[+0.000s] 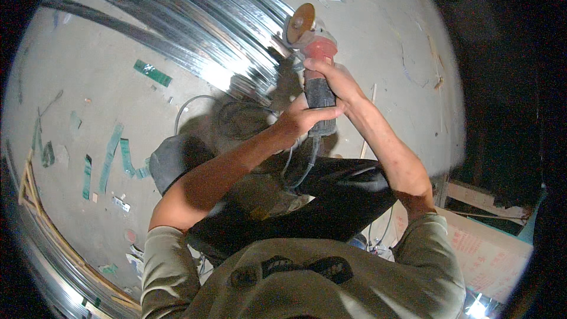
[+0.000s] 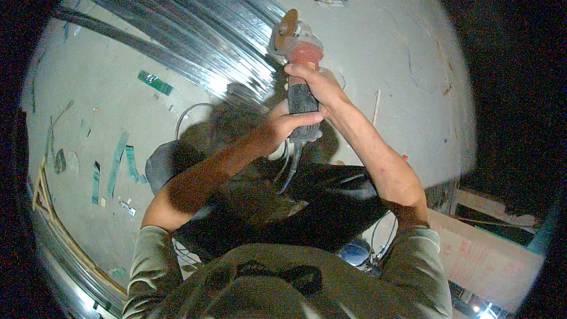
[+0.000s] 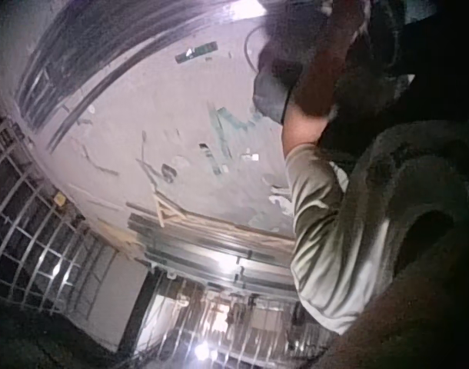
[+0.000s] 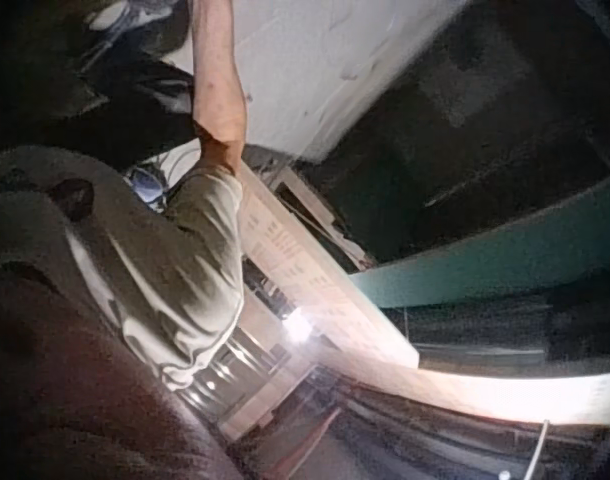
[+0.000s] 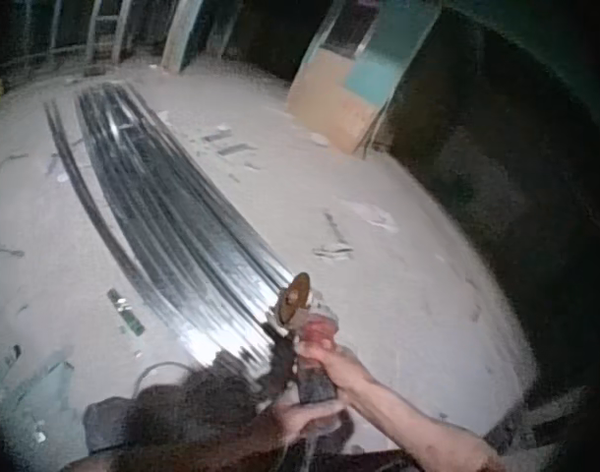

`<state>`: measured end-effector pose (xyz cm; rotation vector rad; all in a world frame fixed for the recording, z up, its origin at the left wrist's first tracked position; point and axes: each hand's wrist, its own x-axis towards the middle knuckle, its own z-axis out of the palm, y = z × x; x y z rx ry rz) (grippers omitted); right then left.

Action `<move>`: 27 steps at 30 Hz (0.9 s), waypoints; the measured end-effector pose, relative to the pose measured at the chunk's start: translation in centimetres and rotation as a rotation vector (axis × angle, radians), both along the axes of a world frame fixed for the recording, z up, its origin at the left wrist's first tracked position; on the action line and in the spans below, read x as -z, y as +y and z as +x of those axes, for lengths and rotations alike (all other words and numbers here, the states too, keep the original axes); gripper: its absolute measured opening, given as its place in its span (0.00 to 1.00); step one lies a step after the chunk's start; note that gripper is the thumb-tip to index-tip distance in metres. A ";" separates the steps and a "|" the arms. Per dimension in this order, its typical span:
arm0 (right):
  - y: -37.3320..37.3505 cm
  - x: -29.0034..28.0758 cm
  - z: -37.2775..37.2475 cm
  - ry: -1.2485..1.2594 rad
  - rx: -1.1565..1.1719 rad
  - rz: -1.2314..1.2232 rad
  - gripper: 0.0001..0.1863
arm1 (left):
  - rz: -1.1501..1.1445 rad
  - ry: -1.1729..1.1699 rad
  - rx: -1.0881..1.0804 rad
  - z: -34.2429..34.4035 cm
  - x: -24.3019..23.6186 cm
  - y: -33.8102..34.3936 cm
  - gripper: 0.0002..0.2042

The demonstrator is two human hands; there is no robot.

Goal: The person uses an angle grinder to cut multiple metal rods on the floor. They hold each rod with one hand and operate the grinder with the other, creating sparks as they cut through the metal. The person repeatedly repositions the rods and the grinder to complete the cuts.

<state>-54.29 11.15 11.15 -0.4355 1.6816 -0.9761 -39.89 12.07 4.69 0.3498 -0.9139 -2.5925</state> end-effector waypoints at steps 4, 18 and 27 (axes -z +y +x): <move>-1.8 0.3 1.0 0.072 -0.166 -0.025 0.21 | -0.090 -0.145 -0.177 1.1 -0.4 -1.0 0.14; -1.4 -2.8 4.7 0.928 -0.910 -0.506 0.39 | -0.057 -0.136 -0.591 7.9 0.3 -8.8 0.13; -2.6 -3.4 7.2 1.148 -1.015 -0.659 0.29 | -1.115 -0.456 -0.719 9.1 2.0 -7.7 0.11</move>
